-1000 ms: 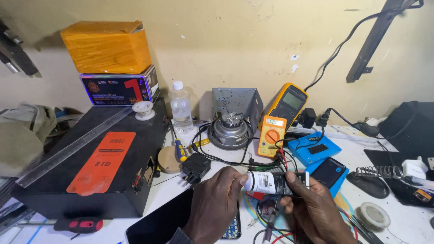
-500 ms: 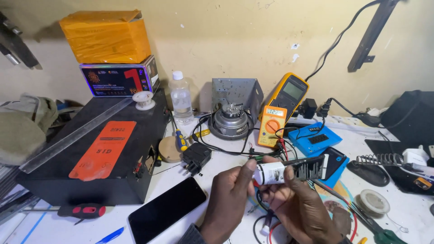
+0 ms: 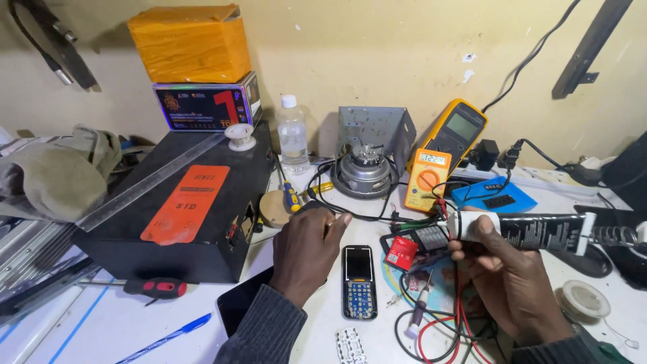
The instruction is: Applying adhesive from a tube to the edges of a small electronic component for assembly.
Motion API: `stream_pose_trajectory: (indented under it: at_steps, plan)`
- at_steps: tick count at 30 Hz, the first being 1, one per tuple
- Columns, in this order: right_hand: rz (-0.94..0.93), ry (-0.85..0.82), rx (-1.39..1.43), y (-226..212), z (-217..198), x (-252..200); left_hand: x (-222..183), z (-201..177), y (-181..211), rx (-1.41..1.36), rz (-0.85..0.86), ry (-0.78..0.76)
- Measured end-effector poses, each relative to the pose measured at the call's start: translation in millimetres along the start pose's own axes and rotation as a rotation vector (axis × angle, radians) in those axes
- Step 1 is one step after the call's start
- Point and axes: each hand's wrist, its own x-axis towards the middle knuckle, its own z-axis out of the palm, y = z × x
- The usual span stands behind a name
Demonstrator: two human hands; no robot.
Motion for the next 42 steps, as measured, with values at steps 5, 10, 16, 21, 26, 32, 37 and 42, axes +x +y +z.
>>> stream_pose_trajectory:
  at_steps: [5,10,16,21,26,32,37,42]
  plan:
    - [0.048,0.001,0.138,-2.5,4.1,1.1,-5.2,-8.6,17.0,-0.131,0.118,0.04]
    - [0.132,0.1,0.275,-4.6,15.6,-5.6,-30.3,-13.9,67.0,-0.763,0.113,-0.19]
    - [0.157,0.154,0.224,2.0,24.4,-13.4,-53.4,-7.4,86.4,-0.798,0.259,-0.116]
    - [0.197,0.092,0.297,10.7,29.5,-20.5,-55.1,-9.8,88.0,-0.824,0.35,0.004]
    - [0.35,-0.088,0.451,24.0,30.5,-25.7,-49.2,-5.0,83.9,-1.055,0.258,-0.093]
    - [0.767,-0.447,0.773,26.9,28.5,-32.8,-50.0,-3.1,85.1,-0.93,0.593,-0.278]
    - [0.542,-0.331,-0.207,4.8,53.1,-57.4,-56.9,5.8,82.3,-0.904,0.371,-0.063]
    - [-0.006,-0.191,-0.082,4.2,39.1,-42.9,-43.7,2.3,65.1,-0.502,0.544,0.263]
